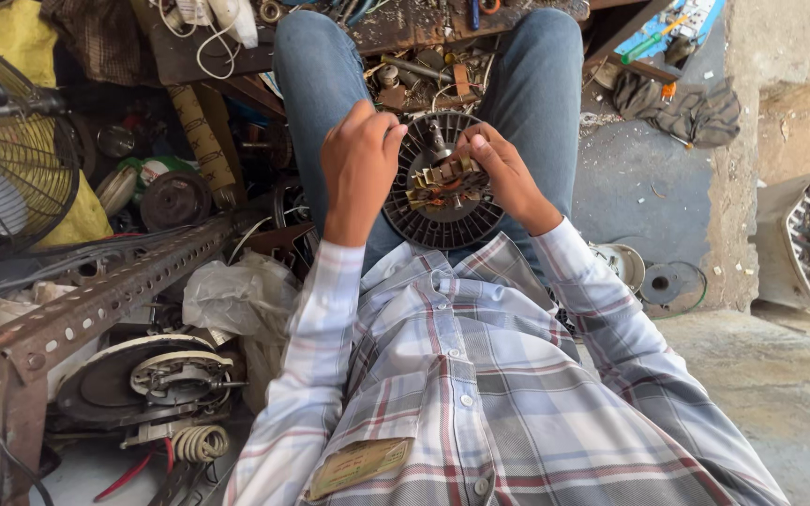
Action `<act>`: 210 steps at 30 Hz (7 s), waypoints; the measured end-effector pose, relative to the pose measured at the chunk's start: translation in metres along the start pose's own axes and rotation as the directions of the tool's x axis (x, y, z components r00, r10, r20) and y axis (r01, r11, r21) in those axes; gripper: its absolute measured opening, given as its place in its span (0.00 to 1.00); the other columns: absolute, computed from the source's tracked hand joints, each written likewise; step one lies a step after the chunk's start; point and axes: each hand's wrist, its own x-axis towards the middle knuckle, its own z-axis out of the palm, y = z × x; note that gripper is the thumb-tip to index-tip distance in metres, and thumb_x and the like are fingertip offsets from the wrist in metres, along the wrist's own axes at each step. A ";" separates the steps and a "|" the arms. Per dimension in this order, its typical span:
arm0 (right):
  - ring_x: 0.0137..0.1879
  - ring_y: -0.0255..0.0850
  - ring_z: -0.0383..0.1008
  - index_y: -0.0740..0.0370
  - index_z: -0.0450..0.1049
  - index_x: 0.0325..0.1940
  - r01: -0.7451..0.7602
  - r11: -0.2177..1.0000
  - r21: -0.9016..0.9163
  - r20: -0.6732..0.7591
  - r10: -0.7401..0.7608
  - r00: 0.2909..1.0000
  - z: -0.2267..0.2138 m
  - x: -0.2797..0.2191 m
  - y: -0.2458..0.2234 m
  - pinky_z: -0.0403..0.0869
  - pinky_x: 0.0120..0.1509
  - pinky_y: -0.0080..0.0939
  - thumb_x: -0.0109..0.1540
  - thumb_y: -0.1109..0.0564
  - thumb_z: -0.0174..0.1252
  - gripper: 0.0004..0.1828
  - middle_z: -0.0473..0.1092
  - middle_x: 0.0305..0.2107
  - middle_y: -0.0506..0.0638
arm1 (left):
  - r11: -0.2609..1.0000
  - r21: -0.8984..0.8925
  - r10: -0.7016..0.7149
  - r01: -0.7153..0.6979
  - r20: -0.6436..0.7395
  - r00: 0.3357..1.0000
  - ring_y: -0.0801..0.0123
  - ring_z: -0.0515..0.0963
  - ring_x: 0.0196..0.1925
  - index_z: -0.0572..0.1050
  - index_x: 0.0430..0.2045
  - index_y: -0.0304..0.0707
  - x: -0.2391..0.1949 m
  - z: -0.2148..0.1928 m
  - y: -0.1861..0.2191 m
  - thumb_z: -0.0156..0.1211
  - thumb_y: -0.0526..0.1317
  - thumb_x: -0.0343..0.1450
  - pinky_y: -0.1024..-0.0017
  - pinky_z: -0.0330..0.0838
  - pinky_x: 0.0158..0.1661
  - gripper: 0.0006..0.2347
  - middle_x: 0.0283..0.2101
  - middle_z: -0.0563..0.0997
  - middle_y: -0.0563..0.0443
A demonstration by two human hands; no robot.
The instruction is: The person is repairing an electric motor stator by hand, manipulating and arranging the copper wires and insulation paper while holding the component on their lap.
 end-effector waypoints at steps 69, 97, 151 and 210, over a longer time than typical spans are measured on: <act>0.50 0.55 0.68 0.59 0.80 0.46 0.466 0.278 -0.840 0.210 -0.626 0.751 0.027 -0.057 -0.015 0.69 0.56 0.52 0.56 0.62 0.64 0.14 0.69 0.41 0.58 | 0.975 -0.126 0.212 -0.183 0.283 0.935 0.59 0.77 0.36 0.81 0.33 0.35 -0.083 -0.018 0.062 0.63 0.36 0.67 0.60 0.66 0.37 0.05 0.33 0.75 0.48; 0.53 0.40 0.71 0.69 0.76 0.41 0.052 0.997 -0.065 0.086 -0.046 0.995 -0.001 0.009 -0.013 0.70 0.61 0.40 0.75 0.42 0.40 0.29 0.64 0.47 0.52 | 0.999 -0.041 -0.008 0.016 0.194 0.981 0.61 0.74 0.26 0.81 0.24 0.40 -0.033 -0.021 0.032 0.70 0.41 0.70 0.61 0.57 0.38 0.07 0.26 0.74 0.50; 0.46 0.50 0.67 0.58 0.80 0.54 0.426 0.434 -0.794 0.228 -0.436 0.870 0.034 -0.058 -0.035 0.70 0.51 0.47 0.53 0.67 0.63 0.25 0.67 0.39 0.53 | 0.989 -0.028 0.146 -0.143 0.186 0.972 0.66 0.77 0.32 0.79 0.26 0.40 -0.087 0.003 0.061 0.66 0.36 0.70 0.63 0.59 0.42 0.03 0.30 0.73 0.54; 0.51 0.35 0.67 0.69 0.76 0.47 0.171 0.933 -0.316 -0.065 -0.201 0.977 0.001 -0.009 -0.016 0.67 0.56 0.35 0.73 0.51 0.50 0.17 0.66 0.44 0.49 | 0.990 0.083 0.085 -0.114 0.294 0.952 0.60 0.78 0.29 0.80 0.19 0.38 0.030 0.034 -0.004 0.70 0.40 0.65 0.57 0.62 0.38 0.07 0.28 0.77 0.49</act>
